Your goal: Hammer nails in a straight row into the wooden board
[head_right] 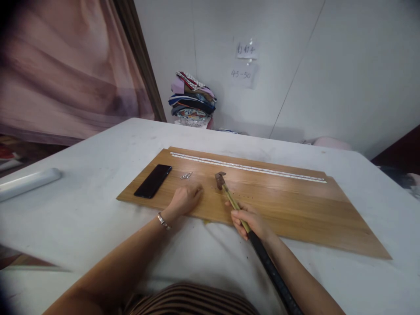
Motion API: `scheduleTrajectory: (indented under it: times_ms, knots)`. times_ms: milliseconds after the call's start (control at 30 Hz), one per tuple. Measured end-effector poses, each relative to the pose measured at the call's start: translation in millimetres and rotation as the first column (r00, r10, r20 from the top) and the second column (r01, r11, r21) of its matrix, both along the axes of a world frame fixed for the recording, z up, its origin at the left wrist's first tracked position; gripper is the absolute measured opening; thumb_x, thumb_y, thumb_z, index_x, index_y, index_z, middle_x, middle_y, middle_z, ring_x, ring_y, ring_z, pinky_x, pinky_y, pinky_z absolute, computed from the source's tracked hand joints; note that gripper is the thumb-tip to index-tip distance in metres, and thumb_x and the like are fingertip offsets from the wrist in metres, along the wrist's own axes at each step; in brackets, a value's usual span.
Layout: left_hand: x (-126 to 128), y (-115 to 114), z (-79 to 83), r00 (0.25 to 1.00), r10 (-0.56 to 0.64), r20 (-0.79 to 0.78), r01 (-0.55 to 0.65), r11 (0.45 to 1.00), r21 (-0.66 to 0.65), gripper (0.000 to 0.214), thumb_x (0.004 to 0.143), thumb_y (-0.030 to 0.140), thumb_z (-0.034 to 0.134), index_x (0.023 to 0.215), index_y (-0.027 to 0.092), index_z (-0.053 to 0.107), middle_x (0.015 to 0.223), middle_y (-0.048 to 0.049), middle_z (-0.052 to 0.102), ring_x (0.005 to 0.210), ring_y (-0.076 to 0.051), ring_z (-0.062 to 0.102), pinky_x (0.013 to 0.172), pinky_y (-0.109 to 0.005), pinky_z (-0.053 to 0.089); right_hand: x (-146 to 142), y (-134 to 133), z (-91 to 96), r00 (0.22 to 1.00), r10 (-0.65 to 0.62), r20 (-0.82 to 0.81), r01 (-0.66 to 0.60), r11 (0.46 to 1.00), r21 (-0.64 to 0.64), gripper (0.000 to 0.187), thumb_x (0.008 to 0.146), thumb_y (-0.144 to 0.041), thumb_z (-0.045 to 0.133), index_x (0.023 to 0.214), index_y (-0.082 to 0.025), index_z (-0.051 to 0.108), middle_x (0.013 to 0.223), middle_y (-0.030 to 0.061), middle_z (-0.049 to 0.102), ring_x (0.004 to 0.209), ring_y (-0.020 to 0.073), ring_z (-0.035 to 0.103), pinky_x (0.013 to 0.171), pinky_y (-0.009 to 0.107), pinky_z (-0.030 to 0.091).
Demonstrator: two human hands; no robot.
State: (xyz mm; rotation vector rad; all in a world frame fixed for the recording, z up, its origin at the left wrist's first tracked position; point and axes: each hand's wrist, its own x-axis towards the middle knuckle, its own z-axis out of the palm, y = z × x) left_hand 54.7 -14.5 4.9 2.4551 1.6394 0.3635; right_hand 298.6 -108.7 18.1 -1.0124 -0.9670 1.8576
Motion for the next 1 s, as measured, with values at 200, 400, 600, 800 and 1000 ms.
scheduleTrajectory:
  times_ms: [200, 400, 600, 800, 1000]
  knots:
    - [1.0, 0.7, 0.0, 1.0, 0.003, -0.008, -0.003, 1.0, 0.005, 0.024, 0.094, 0.031, 0.041, 0.092, 0.021, 0.063, 0.093, -0.0058, 0.071, 0.088, -0.02, 0.065, 0.072, -0.027, 0.042, 0.9, 1.0, -2.3, 1.0, 0.006, -0.001, -0.006, 1.0, 0.006, 0.044, 0.077, -0.034, 0.066, 0.116, -0.015, 0.057, 0.057, -0.0094, 0.048, 0.03, 0.0031, 0.035, 0.026, 0.014, 0.033]
    - [-0.2, 1.7, -3.7, 1.0, -0.006, 0.002, 0.006, 1.0, 0.019, 0.023, 0.094, 0.03, 0.041, 0.09, 0.021, 0.062, 0.091, -0.005, 0.071, 0.086, -0.02, 0.065, 0.071, -0.028, 0.042, 1.3, 0.8, -2.9, 1.0, 0.001, -0.016, -0.001, 1.0, 0.0, 0.045, 0.077, -0.033, 0.066, 0.118, -0.015, 0.056, 0.057, -0.0091, 0.048, 0.03, 0.0033, 0.035, 0.026, 0.015, 0.033]
    - [-0.2, 1.0, -1.2, 1.0, 0.001, -0.009, -0.001, 1.0, -0.003, 0.024, 0.094, 0.03, 0.04, 0.091, 0.021, 0.062, 0.089, -0.0059, 0.071, 0.084, -0.02, 0.065, 0.072, -0.028, 0.042, 0.8, 0.3, -0.5, 1.0, -0.009, -0.021, 0.009, 1.0, 0.01, 0.044, 0.077, -0.032, 0.066, 0.116, -0.015, 0.056, 0.057, -0.0093, 0.048, 0.03, 0.0031, 0.036, 0.026, 0.014, 0.033]
    - [0.8, 0.4, 0.5, 1.0, 0.006, -0.001, -0.006, 1.0, -0.011, 0.024, 0.094, 0.03, 0.041, 0.092, 0.021, 0.062, 0.092, -0.006, 0.071, 0.087, -0.02, 0.065, 0.072, -0.028, 0.042, 1.0, 1.2, -3.6, 1.0, 0.003, 0.008, -0.004, 1.0, 0.013, 0.045, 0.078, -0.033, 0.065, 0.118, -0.014, 0.057, 0.057, -0.0092, 0.048, 0.03, 0.0032, 0.035, 0.026, 0.014, 0.032]
    - [0.8, -0.2, 1.4, 1.0, 0.004, 0.01, -0.004, 1.0, -0.015, 0.024, 0.094, 0.029, 0.041, 0.092, 0.021, 0.063, 0.09, -0.0061, 0.071, 0.085, -0.019, 0.065, 0.074, -0.028, 0.043, 1.1, 1.9, -3.6, 1.0, 0.004, 0.009, -0.004, 1.0, 0.009, 0.048, 0.077, -0.033, 0.066, 0.12, -0.015, 0.055, 0.056, -0.0096, 0.047, 0.03, 0.0036, 0.035, 0.026, 0.015, 0.032]
